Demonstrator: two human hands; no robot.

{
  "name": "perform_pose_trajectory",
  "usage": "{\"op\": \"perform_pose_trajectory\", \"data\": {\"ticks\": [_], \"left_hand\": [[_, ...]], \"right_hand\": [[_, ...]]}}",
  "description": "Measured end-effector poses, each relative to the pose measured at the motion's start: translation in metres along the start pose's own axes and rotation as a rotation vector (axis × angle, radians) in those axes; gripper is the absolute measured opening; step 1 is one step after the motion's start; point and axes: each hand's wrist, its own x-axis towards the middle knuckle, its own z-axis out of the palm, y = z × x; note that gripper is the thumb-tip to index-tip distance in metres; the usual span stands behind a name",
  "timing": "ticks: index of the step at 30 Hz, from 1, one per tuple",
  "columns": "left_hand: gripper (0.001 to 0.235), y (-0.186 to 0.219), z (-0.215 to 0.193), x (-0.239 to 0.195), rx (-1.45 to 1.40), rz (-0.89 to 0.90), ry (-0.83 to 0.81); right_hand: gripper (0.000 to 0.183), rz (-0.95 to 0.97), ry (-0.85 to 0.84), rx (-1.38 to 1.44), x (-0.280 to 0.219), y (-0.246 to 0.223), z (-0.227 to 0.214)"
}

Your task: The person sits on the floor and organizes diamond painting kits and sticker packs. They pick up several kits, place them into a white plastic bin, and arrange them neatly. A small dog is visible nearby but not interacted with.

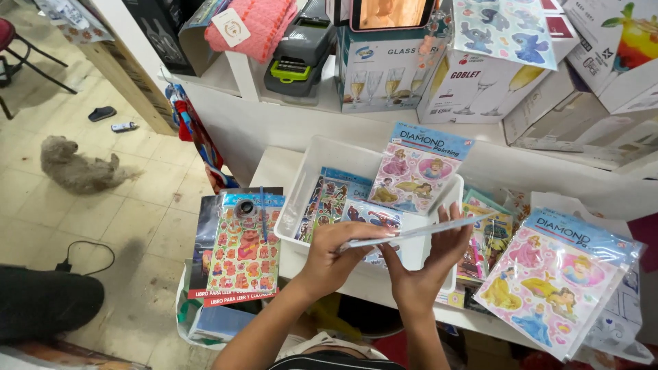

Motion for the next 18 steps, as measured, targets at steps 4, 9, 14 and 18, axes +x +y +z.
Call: {"op": "perform_pose_trajectory", "data": {"ticks": [4, 9, 14, 18], "left_hand": [[0.019, 0.002, 0.002, -0.002, 0.003, 0.017, -0.016], [0.022, -0.004, -0.001, 0.013, 0.089, 0.047, -0.084], [0.028, -0.027, -0.005, 0.039, 0.212, -0.04, -0.145], [0.038, -0.062, -0.002, 0.059, 0.406, -0.169, -0.168]], "right_hand": [[0.101, 0.004, 0.072, -0.008, 0.0, 0.007, -0.006], [0.071, 0.041, 0.186, 0.068, 0.013, 0.0, -0.008], [0.063, 0.114, 0.239, -0.01, 0.034, 0.016, -0.013], [0.063, 0.235, 0.225, -0.124, 0.043, 0.062, -0.026]]}}
